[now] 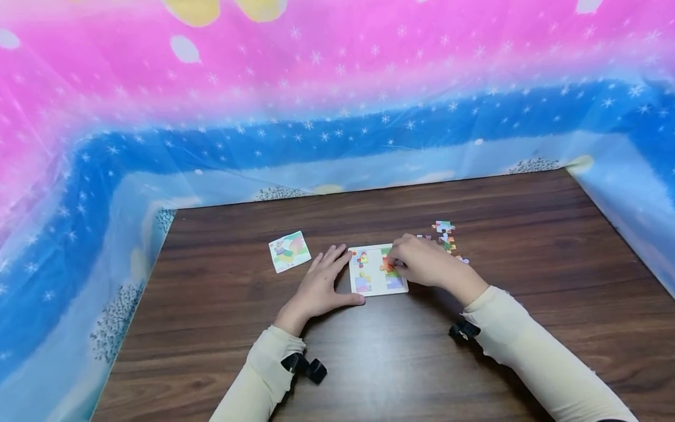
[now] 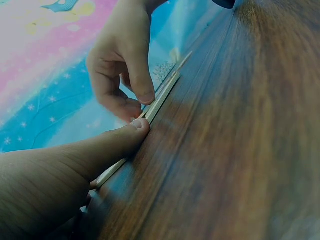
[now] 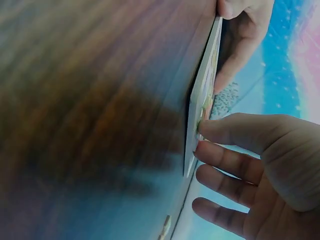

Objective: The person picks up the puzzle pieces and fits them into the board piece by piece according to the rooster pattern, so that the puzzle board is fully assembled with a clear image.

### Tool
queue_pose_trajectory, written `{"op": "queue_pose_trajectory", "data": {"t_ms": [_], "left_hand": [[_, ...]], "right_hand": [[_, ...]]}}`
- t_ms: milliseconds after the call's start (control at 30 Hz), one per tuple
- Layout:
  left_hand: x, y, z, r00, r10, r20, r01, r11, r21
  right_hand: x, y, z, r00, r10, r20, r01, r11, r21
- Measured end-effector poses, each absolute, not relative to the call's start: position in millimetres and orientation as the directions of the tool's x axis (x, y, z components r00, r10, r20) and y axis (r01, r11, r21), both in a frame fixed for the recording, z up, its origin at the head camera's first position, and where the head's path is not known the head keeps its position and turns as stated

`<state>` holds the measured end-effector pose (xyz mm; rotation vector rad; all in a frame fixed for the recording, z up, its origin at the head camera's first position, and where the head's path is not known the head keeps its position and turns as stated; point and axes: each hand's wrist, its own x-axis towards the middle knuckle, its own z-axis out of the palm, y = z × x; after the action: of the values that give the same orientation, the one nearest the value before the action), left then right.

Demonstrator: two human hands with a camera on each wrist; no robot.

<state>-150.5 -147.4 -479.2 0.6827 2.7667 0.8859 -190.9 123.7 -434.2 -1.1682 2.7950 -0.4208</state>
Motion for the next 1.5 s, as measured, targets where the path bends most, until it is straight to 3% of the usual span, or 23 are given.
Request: {"op": "queue_pose_trajectory", "data": {"t_ms": [167,333,733,1033,1500], "left_hand": [[-151.4,-147.0,-479.3,-0.883,0.468,-0.010,0.377,0.722,0.580],[-151.1,-146.2,-477.8,-0.881,0.473,-0.012,0.379,0.722,0.579],[-150.6,-145.6,-477.9,-0.881,0.472,-0.003,0.384,0.720,0.578],[-152.3,-144.4,-478.2,-0.882,0.472,-0.011,0.379,0.722,0.579],[-152.6,-145.5,-479.6,-0.881,0.474,-0.002,0.387,0.722,0.574]], "right_hand": [[-192.4,122.0,-430.1,-0.684,-0.730,0.001,-0.701,0.656,-0.281],[-194.4,123.7,-427.2,-0.679,-0.733,-0.043,-0.677,0.648,-0.351],[-186.3,128.8,-431.8,-0.742,-0.668,-0.055,-0.602,0.701,-0.382],[-188.9,124.3,-432.6,-0.747,-0.665,-0.013,-0.615,0.699,-0.366],[-192.1,126.0,-436.3,-0.706,-0.707,0.040,-0.671,0.650,-0.357]]}}
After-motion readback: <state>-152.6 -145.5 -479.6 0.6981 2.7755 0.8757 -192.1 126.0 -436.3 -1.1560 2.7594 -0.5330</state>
